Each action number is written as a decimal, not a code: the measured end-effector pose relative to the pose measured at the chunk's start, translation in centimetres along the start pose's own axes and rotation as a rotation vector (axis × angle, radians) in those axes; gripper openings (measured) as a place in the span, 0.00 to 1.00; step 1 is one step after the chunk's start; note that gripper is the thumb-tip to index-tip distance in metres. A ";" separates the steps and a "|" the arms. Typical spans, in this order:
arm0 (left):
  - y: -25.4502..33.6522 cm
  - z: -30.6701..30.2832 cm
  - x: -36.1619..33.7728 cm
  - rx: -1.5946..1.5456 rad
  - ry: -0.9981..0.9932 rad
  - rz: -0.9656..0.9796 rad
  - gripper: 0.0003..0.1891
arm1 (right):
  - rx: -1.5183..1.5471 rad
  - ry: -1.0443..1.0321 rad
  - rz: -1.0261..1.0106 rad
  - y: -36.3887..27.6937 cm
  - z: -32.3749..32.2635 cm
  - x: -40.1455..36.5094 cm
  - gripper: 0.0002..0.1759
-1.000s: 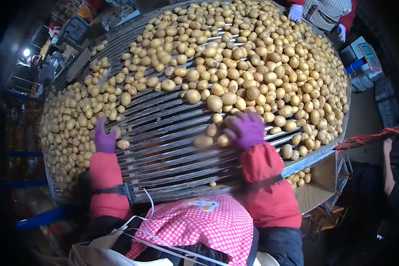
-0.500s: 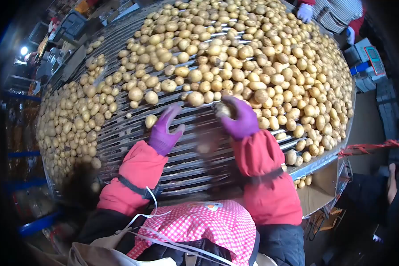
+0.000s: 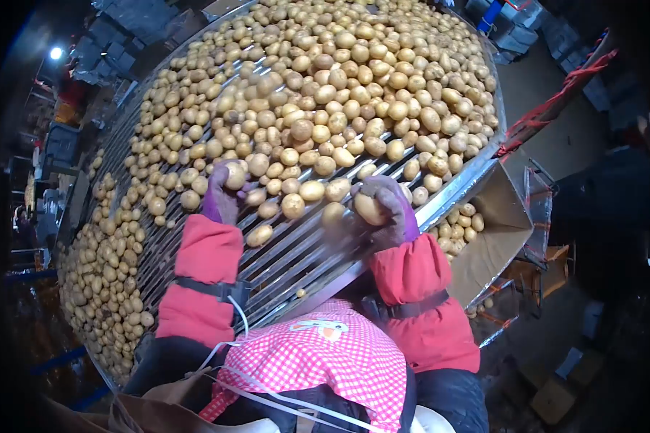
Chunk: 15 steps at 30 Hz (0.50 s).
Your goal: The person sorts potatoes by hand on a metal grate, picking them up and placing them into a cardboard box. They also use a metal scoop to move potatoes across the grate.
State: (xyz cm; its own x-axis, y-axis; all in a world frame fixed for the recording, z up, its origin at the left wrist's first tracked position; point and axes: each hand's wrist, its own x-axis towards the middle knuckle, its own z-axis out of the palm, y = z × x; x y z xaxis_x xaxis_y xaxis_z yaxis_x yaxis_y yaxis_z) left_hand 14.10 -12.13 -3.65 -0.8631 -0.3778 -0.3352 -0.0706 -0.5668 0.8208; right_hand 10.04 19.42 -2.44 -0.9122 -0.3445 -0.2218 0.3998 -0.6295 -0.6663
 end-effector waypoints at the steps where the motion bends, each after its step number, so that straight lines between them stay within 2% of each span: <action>1: 0.0 0.8 -0.7 -0.132 -0.049 -0.052 0.19 | -0.069 -0.012 -0.023 0.0 -0.9 0.0 0.22; 2: 0.0 1.4 -1.6 -0.263 -0.093 -0.098 0.21 | -0.135 -0.029 -0.040 0.4 -1.4 0.1 0.22; 4: 0.3 4.3 -3.3 -0.286 -0.029 -0.072 0.22 | -0.233 -0.014 -0.065 1.0 -2.0 0.4 0.21; 5: 0.0 4.6 -3.7 -0.369 -0.099 -0.063 0.20 | -0.375 0.012 -0.053 0.8 -1.6 0.4 0.21; 7: -0.4 4.5 -3.8 -0.478 -0.198 -0.129 0.19 | -0.436 0.047 0.061 0.0 -1.2 0.7 0.20; 8: -0.7 4.4 -3.8 -0.523 -0.264 -0.170 0.19 | -0.350 0.053 0.171 -0.4 -1.3 1.0 0.20; 9: 0.1 5.8 -4.7 -0.546 -0.181 -0.213 0.19 | -0.263 0.062 0.281 -0.6 -1.3 1.2 0.21; 11: 1.7 9.9 -7.3 -0.586 -0.013 -0.311 0.19 | -0.088 0.119 0.224 -0.7 -0.3 -0.5 0.21; 12: 0.6 9.9 -7.3 -0.566 -0.073 -0.279 0.19 | 0.001 0.154 0.192 -0.6 0.0 -1.2 0.21; 13: -1.1 9.7 -7.0 -0.544 -0.135 -0.252 0.18 | 0.119 0.352 0.191 -0.3 -0.4 -1.3 0.21; 14: -2.1 10.2 -7.2 -0.522 -0.201 -0.226 0.18 | 0.034 0.426 0.223 -1.8 0.1 -1.9 0.21; 15: -3.2 10.9 -7.8 -0.384 -0.226 -0.199 0.17 | 0.018 0.282 0.167 -1.5 -3.4 -1.6 0.20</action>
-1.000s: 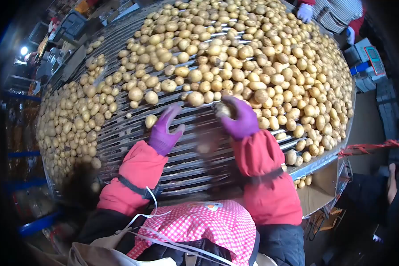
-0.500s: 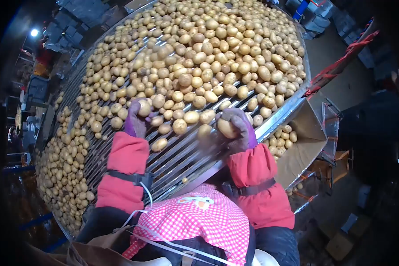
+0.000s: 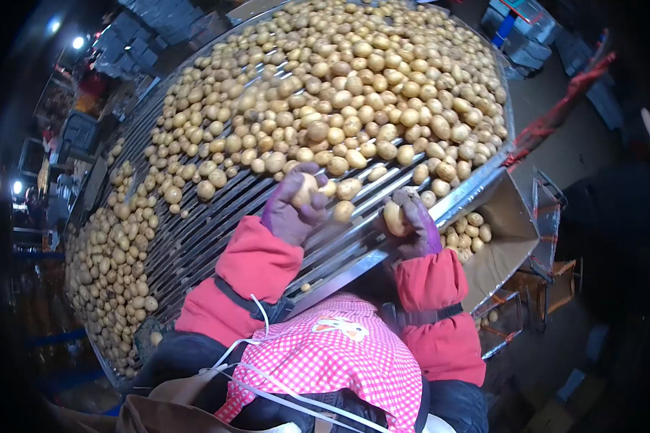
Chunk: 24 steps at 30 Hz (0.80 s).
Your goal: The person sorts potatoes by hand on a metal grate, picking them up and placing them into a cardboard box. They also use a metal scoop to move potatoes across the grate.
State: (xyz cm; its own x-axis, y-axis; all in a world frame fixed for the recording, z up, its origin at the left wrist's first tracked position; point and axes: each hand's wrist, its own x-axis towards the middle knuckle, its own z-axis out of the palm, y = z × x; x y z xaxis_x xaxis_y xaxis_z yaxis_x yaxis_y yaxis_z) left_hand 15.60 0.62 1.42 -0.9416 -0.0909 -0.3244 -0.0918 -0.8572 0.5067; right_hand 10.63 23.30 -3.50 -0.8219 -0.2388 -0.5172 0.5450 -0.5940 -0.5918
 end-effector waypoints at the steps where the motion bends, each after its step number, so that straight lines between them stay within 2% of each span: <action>1: -1.2 1.1 -0.2 -0.022 -0.141 -0.037 0.15 | -0.021 -0.138 -0.063 -0.6 -1.6 0.0 0.19; 2: -2.7 1.3 0.0 0.018 -0.223 -0.109 0.15 | 0.057 -0.117 -0.098 -1.2 -3.4 -1.1 0.18; 3: -4.3 1.4 0.4 0.057 -0.303 -0.182 0.15 | -0.041 -0.051 -0.242 -1.4 -5.4 -1.7 0.18; 4: -6.2 3.1 0.8 0.520 -0.458 0.049 0.15 | -0.146 0.032 -0.379 -2.2 -4.9 -3.2 0.18; 5: -7.8 4.8 0.8 0.649 -0.430 -0.180 0.18 | 0.133 0.089 -0.160 -4.9 -5.0 -6.2 0.19; 6: -9.0 7.1 0.6 0.783 -0.419 -0.411 0.21 | 0.200 0.193 -0.144 -6.3 -5.3 -7.7 0.20; 7: -10.7 8.5 0.8 1.229 -0.579 -0.209 0.30 | 0.319 -0.020 -0.204 -6.5 -7.3 -8.9 0.22; 8: -12.6 8.6 0.9 1.195 -0.649 -0.089 0.34 | 0.213 0.018 -0.238 -6.9 -8.8 -10.2 0.23; 9: -14.5 8.6 0.8 1.151 -0.721 0.028 0.38 | -0.113 0.073 -0.333 -7.1 -9.6 -11.2 0.24; 10: -15.7 9.5 0.4 1.089 -0.766 -0.012 0.40 | -0.437 0.160 -0.417 -7.4 -10.3 -12.1 0.25; 11: -16.6 10.4 -0.1 1.026 -0.807 -0.057 0.43 | -0.588 0.182 -0.488 -6.5 -11.2 -12.2 0.28; 12: -17.3 11.3 -1.3 0.948 -0.795 -0.205 0.39 | -0.564 0.127 -0.535 -4.7 -12.1 -11.6 0.31; 13: -18.6 10.9 -1.3 1.019 -0.746 -0.062 0.35 | -0.495 0.071 -0.562 -3.1 -13.1 -10.9 0.34; 14: -19.5 11.0 -1.8 1.003 -0.664 -0.082 0.32 | -0.532 0.062 -0.596 -2.5 -13.3 -11.2 0.37; 15: -21.3 9.9 -1.4 0.850 -0.604 -0.178 0.28 | -0.873 0.179 -0.714 -3.7 -11.3 -12.5 0.39; 17: -25.0 7.5 -0.8 0.527 -0.454 -0.338 0.22 | -0.979 0.229 -0.718 -4.3 -10.4 -13.5 0.33; 18: -24.7 8.3 -1.9 0.467 -0.441 -0.338 0.20 | -1.036 0.241 -0.711 -4.4 -10.3 -14.0 0.31; 21: -25.3 6.6 -1.2 0.482 -0.471 -0.519 0.19 | -1.071 0.270 -0.605 -5.0 -10.6 -15.2 0.30; 22: -25.0 6.6 -2.1 0.689 -0.607 -0.252 0.20 | -0.907 0.202 -0.674 -5.2 -11.2 -15.6 0.28; 23: -24.5 8.1 -2.8 0.447 -0.382 -0.517 0.21 | -0.742 0.136 -0.733 -5.4 -12.0 -16.4 0.26; 24: -24.1 9.7 -3.5 0.176 -0.083 -0.706 0.22 | -0.634 0.187 -0.722 -6.0 -14.1 -17.3 0.26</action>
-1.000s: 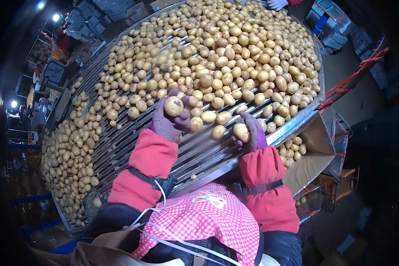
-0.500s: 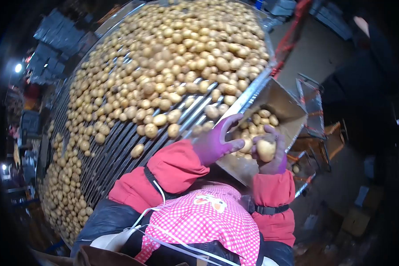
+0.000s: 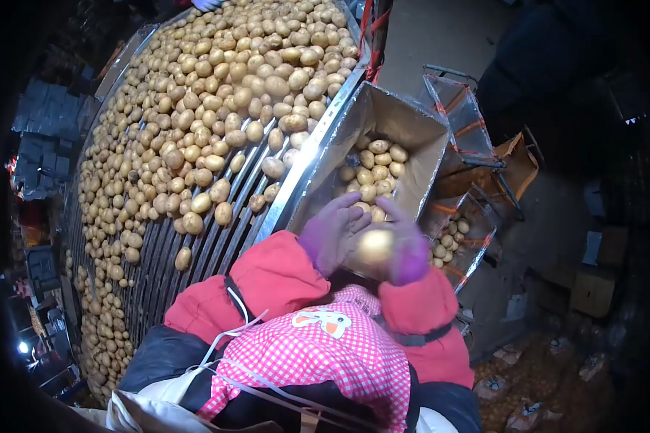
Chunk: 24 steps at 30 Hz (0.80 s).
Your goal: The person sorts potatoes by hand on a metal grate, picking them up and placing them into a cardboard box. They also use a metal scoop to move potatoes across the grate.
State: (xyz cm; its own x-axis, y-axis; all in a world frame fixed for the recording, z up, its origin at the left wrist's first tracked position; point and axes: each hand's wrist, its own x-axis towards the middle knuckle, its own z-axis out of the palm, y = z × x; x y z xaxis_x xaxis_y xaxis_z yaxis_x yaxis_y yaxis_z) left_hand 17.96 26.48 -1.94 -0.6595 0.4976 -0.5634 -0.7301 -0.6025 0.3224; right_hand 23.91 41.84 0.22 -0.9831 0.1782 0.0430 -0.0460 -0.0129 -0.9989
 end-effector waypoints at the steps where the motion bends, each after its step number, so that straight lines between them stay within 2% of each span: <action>1: 1.1 0.8 -0.6 0.007 0.030 0.036 0.21 | 0.083 0.077 0.035 0.5 -2.3 -0.4 0.26; 2: 2.5 1.0 -1.5 0.015 0.064 0.070 0.21 | 0.070 0.217 0.156 1.4 -5.4 -1.0 0.29; 3: 4.0 0.4 -2.3 0.022 0.097 0.109 0.21 | -0.262 0.185 0.031 3.5 -9.8 -1.8 0.25; 4: 5.5 -2.1 -2.7 0.026 -0.057 0.213 0.21 | -0.661 0.202 -0.095 5.5 -14.1 -2.6 0.21; 5: 7.3 -3.4 -3.8 0.094 -0.019 0.291 0.20 | -1.002 0.271 -0.217 7.6 -18.5 -3.4 0.18; 6: 8.8 -4.6 -5.0 0.041 0.074 0.373 0.19 | -1.091 0.412 -0.146 14.6 -25.2 -4.8 0.18; 7: 10.3 -5.7 -6.3 -0.004 0.165 0.457 0.19 | -1.166 0.547 -0.060 17.0 -27.2 -4.7 0.19; 8: 11.6 -7.6 -7.8 -0.015 0.247 0.541 0.19 | -0.991 0.557 -0.014 18.8 -29.2 -4.5 0.20; 10: 13.8 -12.2 -11.3 -0.051 0.389 0.695 0.20 | -0.640 0.574 0.082 13.7 -23.7 -1.6 0.20; 11: 14.5 -14.6 -13.1 -0.084 0.438 0.760 0.20 | -0.605 0.476 0.096 11.4 -19.8 0.2 0.20; 13: 15.2 -18.9 -16.7 -0.049 0.408 0.824 0.21 | -0.553 0.289 0.108 7.7 -11.5 4.8 0.19; 15: 15.3 -20.9 -20.3 0.070 0.392 0.830 0.21 | -0.549 0.046 -0.254 6.4 -1.4 8.0 0.19; 16: 14.8 -24.4 -21.3 0.658 0.580 0.989 0.25 | -0.538 -0.084 -0.205 5.1 3.7 8.8 0.18; 17: 14.7 -26.7 -23.1 0.605 0.622 1.060 0.27 | -0.530 -0.213 -0.155 4.0 8.8 9.0 0.17; 19: 14.7 -30.2 -27.0 0.498 0.703 1.195 0.32 | -0.383 -0.483 -0.237 4.4 17.6 8.7 0.15; 21: 14.5 -31.6 -31.5 0.350 0.840 1.208 0.32 | -0.685 -0.731 -0.509 5.2 24.5 8.8 0.22; 23: 14.1 -33.6 -35.5 0.283 0.983 1.193 0.31 | -1.013 -0.893 -0.774 4.7 31.0 8.1 0.29; 24: 13.8 -34.9 -37.4 0.290 1.060 1.171 0.31 | -1.087 -0.922 -0.862 6.3 33.1 8.3 0.31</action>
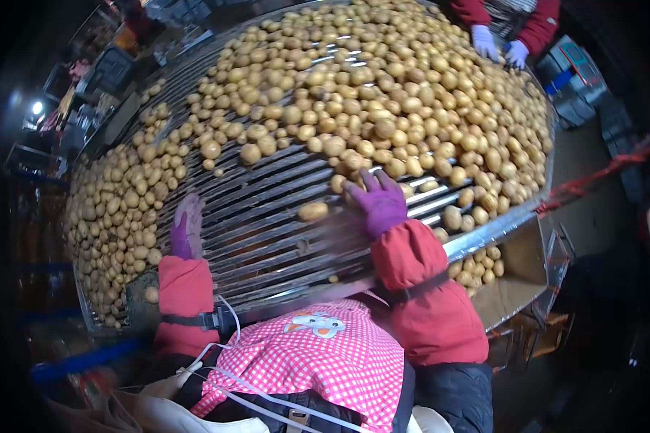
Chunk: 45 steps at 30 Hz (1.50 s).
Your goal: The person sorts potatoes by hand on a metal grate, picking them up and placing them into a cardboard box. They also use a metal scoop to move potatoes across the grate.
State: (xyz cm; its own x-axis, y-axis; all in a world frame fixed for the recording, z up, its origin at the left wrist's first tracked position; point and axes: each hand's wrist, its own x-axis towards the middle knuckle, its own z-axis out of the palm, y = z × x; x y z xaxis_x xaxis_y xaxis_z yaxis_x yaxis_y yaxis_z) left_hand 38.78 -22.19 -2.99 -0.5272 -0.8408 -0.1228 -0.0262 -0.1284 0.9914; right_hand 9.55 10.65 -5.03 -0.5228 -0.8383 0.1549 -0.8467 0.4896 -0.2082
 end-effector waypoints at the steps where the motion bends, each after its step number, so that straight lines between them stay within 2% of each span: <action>1: 0.0 -2.3 0.5 0.053 0.050 -0.013 0.30 | -0.096 -0.026 -0.060 0.1 3.2 1.6 0.34; 2: -1.7 -4.9 1.6 0.012 0.092 0.061 0.29 | -0.195 -0.053 -0.115 0.2 5.1 3.0 0.36; 3: -1.3 -6.2 1.7 0.007 0.121 0.034 0.28 | -0.063 -0.077 -0.112 1.7 4.4 3.8 0.36; 5: -0.4 -7.6 2.1 -0.018 0.163 -0.019 0.27 | 0.085 -0.307 0.028 2.9 0.8 4.7 0.35; 6: -1.1 -8.4 2.9 -0.055 0.136 -0.002 0.27 | 0.062 -0.345 0.081 2.9 -0.3 4.9 0.31; 9: -2.1 -7.6 4.8 0.002 0.134 -0.038 0.27 | 0.146 0.044 0.104 5.5 1.4 2.9 0.32; 10: -2.8 -7.0 5.6 -0.018 0.102 -0.047 0.28 | 0.264 0.225 0.140 5.6 2.3 2.3 0.31; 11: -2.7 -5.6 5.9 -0.020 0.094 -0.058 0.29 | 0.506 0.363 0.228 5.8 3.6 1.7 0.27; 13: -1.9 -2.0 6.1 -0.020 0.079 -0.078 0.30 | 1.433 0.367 0.516 5.7 3.3 1.0 0.21; 14: -2.9 -1.6 6.6 0.000 0.011 -0.022 0.32 | 1.552 0.398 0.816 3.5 -1.2 1.8 0.17; 15: -2.9 -0.4 6.4 -0.006 -0.022 -0.007 0.33 | 1.842 0.279 1.010 3.9 -2.9 1.8 0.20; 17: -2.3 2.1 5.3 -0.021 -0.070 0.041 0.33 | 2.176 0.487 1.001 3.5 -3.9 0.6 0.24; 18: -2.6 2.6 4.8 -0.099 -0.112 0.025 0.34 | 2.292 0.480 0.898 4.3 -3.0 -0.6 0.30; 21: -2.0 5.5 2.1 -0.171 -0.093 -0.114 0.34 | 2.563 0.602 1.003 4.6 -5.7 -2.3 0.35; 22: -1.6 6.8 1.5 -0.156 -0.044 -0.144 0.31 | 2.545 0.579 0.991 4.7 -6.9 -3.6 0.31; 23: -1.4 7.7 0.7 -0.126 -0.052 -0.126 0.30 | 2.374 0.587 0.878 6.5 -5.2 -6.4 0.35; 24: -1.2 8.1 -0.2 -0.094 -0.045 -0.103 0.29 | 2.496 0.533 0.696 10.6 -1.5 -10.1 0.31; 25: -0.9 7.8 -1.3 -0.062 -0.022 -0.079 0.28 | 2.488 0.460 0.510 10.8 -3.9 -12.1 0.28; 27: -1.5 5.9 -3.4 -0.227 -0.022 0.036 0.26 | 2.155 0.625 0.823 16.7 -3.8 -19.7 0.20; 28: -0.6 5.3 -4.7 -0.128 0.028 0.032 0.29 | 2.000 0.530 0.651 19.0 -3.4 -22.4 0.21; 29: 0.4 4.5 -6.1 -0.035 0.082 0.018 0.32 | 1.302 0.437 0.643 22.9 -2.2 -25.2 0.23; 30: 1.3 3.4 -7.6 -0.018 0.155 0.029 0.31 | 0.584 0.363 0.702 24.6 -2.6 -26.3 0.26; 31: 2.2 2.2 -9.4 -0.001 0.229 0.036 0.29 | 0.495 0.410 0.871 25.8 -2.0 -27.3 0.24; 32: 2.8 0.6 -11.0 0.021 0.300 0.043 0.28 | 0.399 0.380 0.893 24.8 -4.2 -25.1 0.23; 33: 2.9 -1.4 -12.4 0.033 0.404 0.117 0.27 | 0.685 0.531 0.775 25.4 -3.5 -23.1 0.22; 34: 2.4 -3.5 -13.8 0.047 0.501 0.187 0.25 | 0.677 0.506 0.695 25.8 -2.6 -20.9 0.22; 36: 2.5 -7.3 -16.6 0.023 0.663 0.271 0.23 | 0.646 0.433 0.569 20.1 -4.8 -12.2 0.21; 37: 2.4 -9.2 -17.8 0.087 0.777 0.314 0.23 | 0.860 0.407 0.516 18.1 -3.6 -8.8 0.21; 38: 2.1 -11.4 -18.6 0.148 0.888 0.353 0.23 | 1.059 0.363 0.470 12.8 -4.3 -5.3 0.20; 39: 1.9 -13.4 -19.4 0.208 0.999 0.386 0.24 | 0.922 0.261 0.346 9.5 -3.9 -2.5 0.19; 40: 2.4 -14.8 -20.2 0.228 1.100 0.378 0.26 | 1.025 0.178 0.238 6.2 -3.0 -0.3 0.18; 41: 2.7 -16.2 -20.9 0.168 1.163 0.391 0.27 | 1.031 0.092 0.198 2.4 -2.1 1.7 0.17; 43: 2.9 -18.9 -22.1 0.050 1.280 0.415 0.29 | 1.041 -0.030 -0.032 -6.2 -0.1 3.8 0.18; 44: -0.2 -23.6 -22.9 0.258 1.315 0.408 0.32 | 1.046 -0.125 -0.035 -11.5 0.1 3.8 0.20; 45: -0.1 -24.7 -23.3 0.261 1.307 0.375 0.33 | 1.047 -0.221 -0.038 -16.7 0.3 3.8 0.23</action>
State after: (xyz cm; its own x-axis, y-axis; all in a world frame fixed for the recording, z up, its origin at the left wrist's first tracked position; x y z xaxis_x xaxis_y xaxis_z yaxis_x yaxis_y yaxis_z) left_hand 72.04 -15.63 -1.34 0.6290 -0.6987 0.3407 -0.2940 0.1919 0.9363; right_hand 21.74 -0.74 -1.25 -0.3799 -0.9248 0.0221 -0.3009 0.1010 -0.9483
